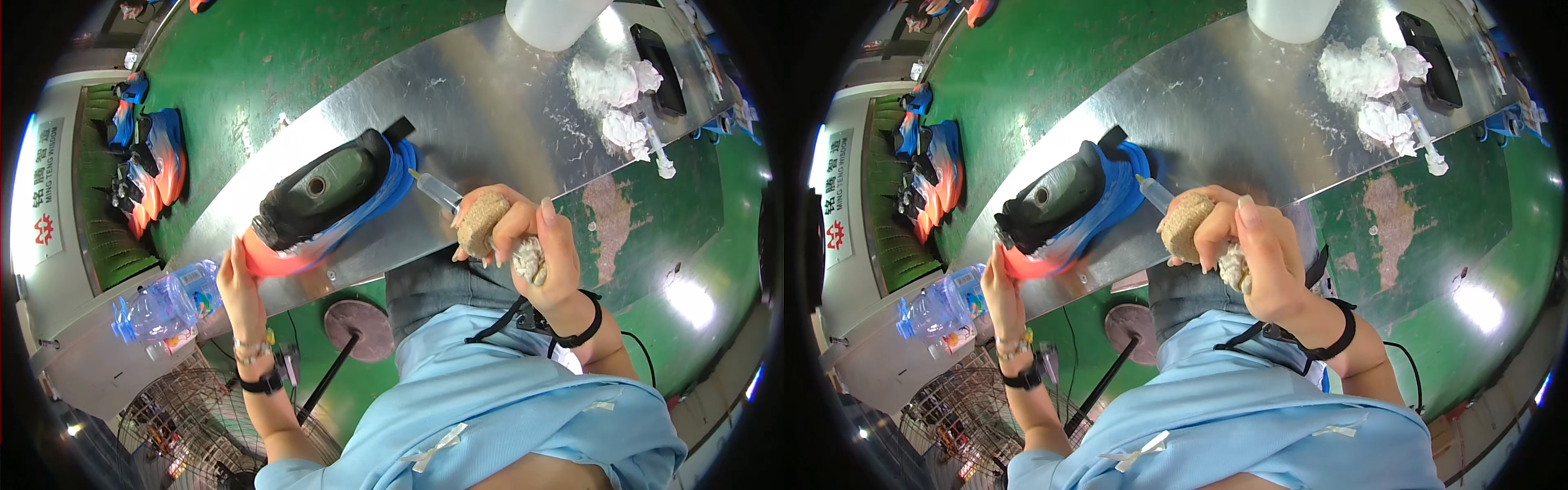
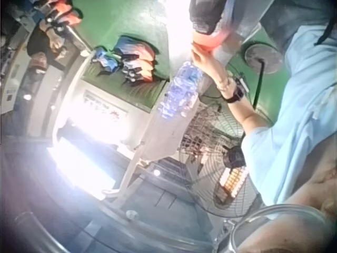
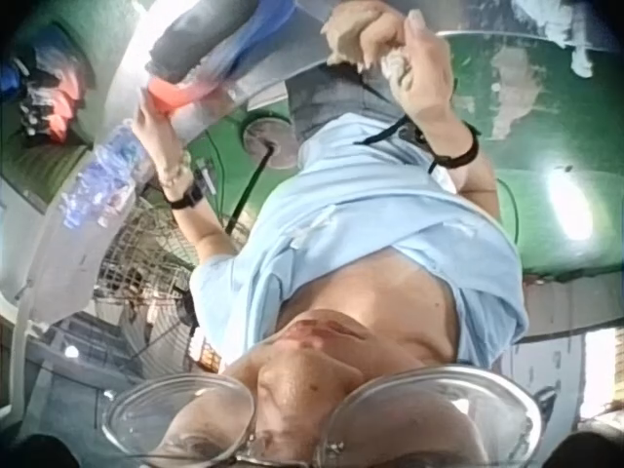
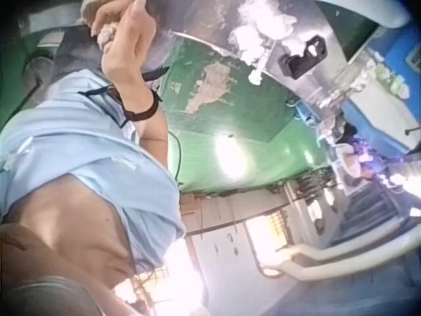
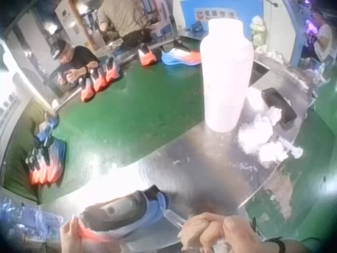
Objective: Applying sealant or glue to the edges of athletic shoes using a syringe and sponge.
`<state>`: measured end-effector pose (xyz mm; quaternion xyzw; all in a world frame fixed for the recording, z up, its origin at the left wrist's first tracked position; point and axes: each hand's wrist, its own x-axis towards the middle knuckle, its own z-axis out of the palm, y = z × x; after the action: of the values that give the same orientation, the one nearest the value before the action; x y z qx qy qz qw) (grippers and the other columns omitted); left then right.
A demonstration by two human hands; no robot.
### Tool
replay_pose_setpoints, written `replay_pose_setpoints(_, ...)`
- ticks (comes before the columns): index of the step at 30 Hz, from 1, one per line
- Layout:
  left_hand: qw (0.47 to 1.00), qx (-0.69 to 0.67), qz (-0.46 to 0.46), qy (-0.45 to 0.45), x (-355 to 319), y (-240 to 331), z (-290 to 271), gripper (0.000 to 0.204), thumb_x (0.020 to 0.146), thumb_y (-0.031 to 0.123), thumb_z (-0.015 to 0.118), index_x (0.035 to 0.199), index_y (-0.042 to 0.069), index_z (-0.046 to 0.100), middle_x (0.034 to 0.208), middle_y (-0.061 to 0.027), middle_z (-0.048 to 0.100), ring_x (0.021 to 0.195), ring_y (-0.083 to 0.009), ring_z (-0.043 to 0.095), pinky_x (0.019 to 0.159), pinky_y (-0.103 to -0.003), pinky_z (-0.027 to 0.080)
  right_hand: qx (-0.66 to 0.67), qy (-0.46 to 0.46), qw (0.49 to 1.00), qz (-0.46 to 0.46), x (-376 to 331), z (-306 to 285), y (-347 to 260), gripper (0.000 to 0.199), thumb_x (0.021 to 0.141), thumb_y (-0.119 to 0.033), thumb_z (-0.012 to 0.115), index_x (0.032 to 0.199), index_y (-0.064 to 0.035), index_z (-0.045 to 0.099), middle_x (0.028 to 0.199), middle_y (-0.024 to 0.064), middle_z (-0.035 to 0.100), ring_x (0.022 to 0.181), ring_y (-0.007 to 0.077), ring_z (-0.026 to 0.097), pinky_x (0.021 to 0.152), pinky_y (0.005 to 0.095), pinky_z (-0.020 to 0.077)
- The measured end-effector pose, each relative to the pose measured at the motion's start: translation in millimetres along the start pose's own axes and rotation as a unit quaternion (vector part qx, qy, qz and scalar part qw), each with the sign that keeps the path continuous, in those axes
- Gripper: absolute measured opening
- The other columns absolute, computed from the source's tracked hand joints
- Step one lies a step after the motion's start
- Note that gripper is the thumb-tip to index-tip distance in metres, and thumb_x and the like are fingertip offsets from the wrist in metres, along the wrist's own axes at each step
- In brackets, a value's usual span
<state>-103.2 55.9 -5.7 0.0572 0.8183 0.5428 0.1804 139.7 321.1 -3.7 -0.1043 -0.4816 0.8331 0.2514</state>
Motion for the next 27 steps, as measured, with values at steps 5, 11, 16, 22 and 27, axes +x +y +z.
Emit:
replay_pose_setpoints(5,0.976,-0.051,-0.178,-0.114,-70,1,-2,0.033,0.092,0.024,0.048,0.108,-0.004,0.053,0.092,-0.0083,0.062,0.081,-0.0150,0.064,0.067,-0.028,0.056,-0.024,0.021,0.999,-0.015,-1,9,13,0.051,0.095,-0.031,0.013,0.066,-0.0016,0.043,0.097,0.0310,0.052,0.062,0.0256,0.058,0.054,0.0255,0.0396)
replay_pose_setpoints(11,0.917,-0.167,-0.192,-0.307,-105,-23,35,0.047,0.081,0.014,0.064,0.120,-0.005,0.045,0.107,-0.0094,0.059,0.098,-0.0142,0.057,0.087,-0.030,0.045,0.037,0.045,0.998,0.000,-9,9,11,0.051,0.097,-0.028,0.019,0.070,0.0058,0.047,0.073,0.0199,0.049,0.069,0.0277,0.052,0.061,0.0380,0.0513)
replay_pose_setpoints(16,0.868,-0.234,-0.256,-0.355,-115,-14,80,0.067,0.068,0.008,0.075,0.125,0.000,0.039,0.114,-0.0081,0.054,0.106,-0.0145,0.052,0.094,-0.032,0.040,0.024,0.056,0.998,0.029,-21,12,1,0.052,0.096,-0.030,0.017,0.071,0.0054,0.046,0.073,0.0201,0.048,0.064,0.0260,0.050,0.060,0.0380,0.0498)
replay_pose_setpoints(22,0.857,-0.247,-0.196,-0.407,-111,-20,95,0.078,0.065,0.010,0.077,0.129,0.001,0.032,0.120,-0.0079,0.049,0.111,-0.0154,0.048,0.096,-0.033,0.038,0.010,0.037,0.998,0.051,-25,18,-16,0.044,0.095,-0.026,0.021,0.078,0.0047,0.047,0.077,0.0191,0.049,0.068,0.0265,0.051,0.059,0.0350,0.0451)
replay_pose_setpoints(27,0.832,-0.318,-0.213,-0.402,-116,-33,99,0.070,0.065,0.013,0.077,0.123,-0.002,0.041,0.114,-0.0084,0.054,0.105,-0.0139,0.052,0.093,-0.031,0.040,-0.046,0.063,0.994,0.078,-34,23,-27,0.042,0.094,-0.029,0.021,0.076,0.0001,0.046,0.081,0.0208,0.049,0.061,0.0253,0.051,0.054,0.0307,0.0407)
